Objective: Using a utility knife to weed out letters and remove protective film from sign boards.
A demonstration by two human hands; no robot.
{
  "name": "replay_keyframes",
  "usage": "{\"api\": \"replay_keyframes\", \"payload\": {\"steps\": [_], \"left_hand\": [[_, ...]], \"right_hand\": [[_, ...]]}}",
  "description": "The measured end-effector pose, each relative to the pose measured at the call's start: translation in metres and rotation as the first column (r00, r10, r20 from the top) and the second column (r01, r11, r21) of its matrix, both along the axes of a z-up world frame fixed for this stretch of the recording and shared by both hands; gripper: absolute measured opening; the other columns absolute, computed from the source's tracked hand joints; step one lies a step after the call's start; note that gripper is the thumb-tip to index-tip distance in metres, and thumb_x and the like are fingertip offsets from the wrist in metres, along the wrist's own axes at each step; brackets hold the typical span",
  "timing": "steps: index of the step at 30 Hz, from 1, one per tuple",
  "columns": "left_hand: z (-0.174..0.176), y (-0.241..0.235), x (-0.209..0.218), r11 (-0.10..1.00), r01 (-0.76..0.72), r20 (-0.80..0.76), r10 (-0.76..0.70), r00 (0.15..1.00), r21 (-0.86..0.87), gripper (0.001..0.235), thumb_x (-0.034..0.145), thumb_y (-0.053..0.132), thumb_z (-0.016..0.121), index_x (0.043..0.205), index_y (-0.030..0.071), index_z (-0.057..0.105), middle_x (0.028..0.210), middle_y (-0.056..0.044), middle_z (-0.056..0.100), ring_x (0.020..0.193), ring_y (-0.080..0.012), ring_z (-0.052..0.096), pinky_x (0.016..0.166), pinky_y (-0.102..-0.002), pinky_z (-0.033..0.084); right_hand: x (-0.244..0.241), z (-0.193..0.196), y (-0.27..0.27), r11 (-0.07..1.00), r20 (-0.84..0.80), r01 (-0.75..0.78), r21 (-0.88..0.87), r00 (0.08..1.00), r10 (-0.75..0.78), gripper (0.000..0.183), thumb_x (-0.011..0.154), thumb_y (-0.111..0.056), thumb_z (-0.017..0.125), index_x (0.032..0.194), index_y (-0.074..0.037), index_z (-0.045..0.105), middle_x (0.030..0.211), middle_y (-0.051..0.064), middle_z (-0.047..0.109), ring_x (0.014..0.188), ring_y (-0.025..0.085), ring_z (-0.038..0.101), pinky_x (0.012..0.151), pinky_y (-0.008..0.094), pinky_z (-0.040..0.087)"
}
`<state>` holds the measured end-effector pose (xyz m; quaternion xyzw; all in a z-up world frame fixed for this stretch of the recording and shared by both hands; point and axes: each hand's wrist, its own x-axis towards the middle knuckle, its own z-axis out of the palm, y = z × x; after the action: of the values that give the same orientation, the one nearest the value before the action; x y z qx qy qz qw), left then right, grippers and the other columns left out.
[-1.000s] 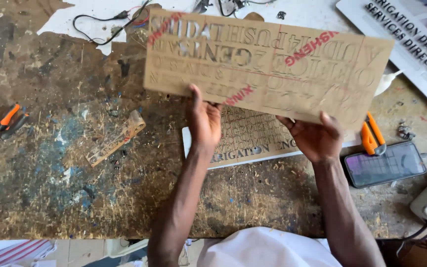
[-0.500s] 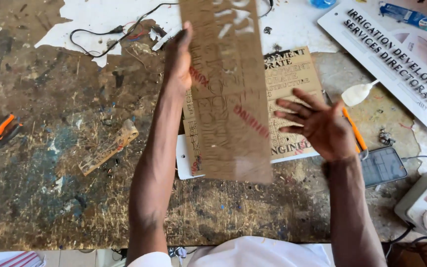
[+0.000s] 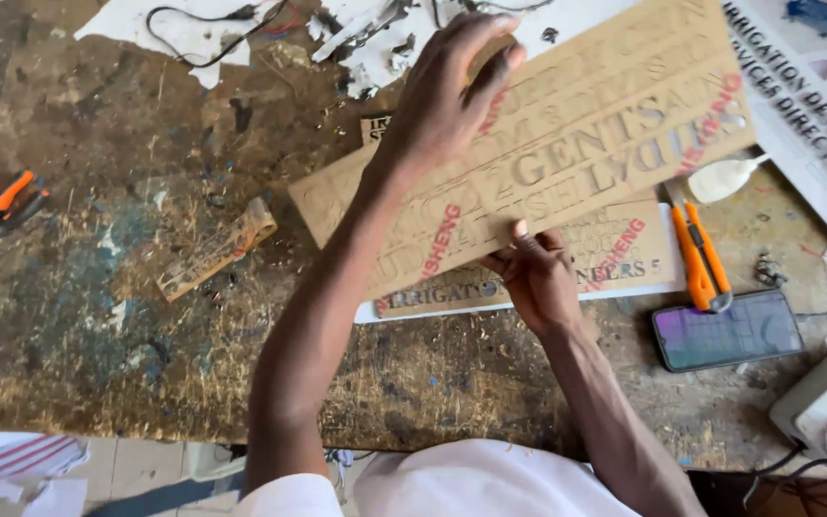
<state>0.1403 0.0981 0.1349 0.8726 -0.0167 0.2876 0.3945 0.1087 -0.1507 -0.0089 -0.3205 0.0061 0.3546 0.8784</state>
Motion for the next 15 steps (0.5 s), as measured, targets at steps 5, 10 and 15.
{"api": "replay_keyframes", "payload": {"steps": [5,10,15], "left_hand": [[-0.029,0.012,-0.110,0.896,-0.428,0.099,0.418,0.903,0.120,0.046,0.120,0.043,0.056,0.150,0.010,0.065,0.161,-0.016,0.062,0.154,-0.0342,0.057,0.134,-0.056,0.039],[-0.095,0.023,-0.155,0.627,-0.566,-0.065,0.637,0.768,-0.535,0.058,0.121,0.047,0.066,0.165,0.011,0.052,0.172,-0.022,0.048,0.167,-0.0455,0.038,0.136,-0.070,0.030],[-0.179,0.018,-0.152,0.534,-0.184,-0.058,0.244,0.968,-0.825,0.080,0.116,0.042,0.074,0.181,0.013,0.037,0.187,-0.017,0.033,0.174,-0.0346,0.025,0.143,-0.063,0.016]], "right_hand": [[0.006,-0.005,0.008,0.998,-0.072,0.029,0.052,0.997,-0.025,0.014,0.110,-0.001,0.070,0.098,-0.008,0.072,0.091,0.010,0.078,0.081,0.024,0.077,0.095,0.055,0.070],[0.022,-0.033,0.008,0.990,-0.046,0.110,0.083,0.993,-0.106,0.012,0.109,-0.017,0.080,0.098,-0.015,0.083,0.099,0.011,0.086,0.090,0.038,0.086,0.109,0.062,0.070],[0.032,-0.037,-0.009,0.981,-0.070,0.191,0.035,0.980,-0.188,0.028,0.107,-0.015,0.085,0.086,-0.011,0.066,0.082,0.010,0.078,0.077,0.035,0.083,0.104,0.067,0.070]]}}
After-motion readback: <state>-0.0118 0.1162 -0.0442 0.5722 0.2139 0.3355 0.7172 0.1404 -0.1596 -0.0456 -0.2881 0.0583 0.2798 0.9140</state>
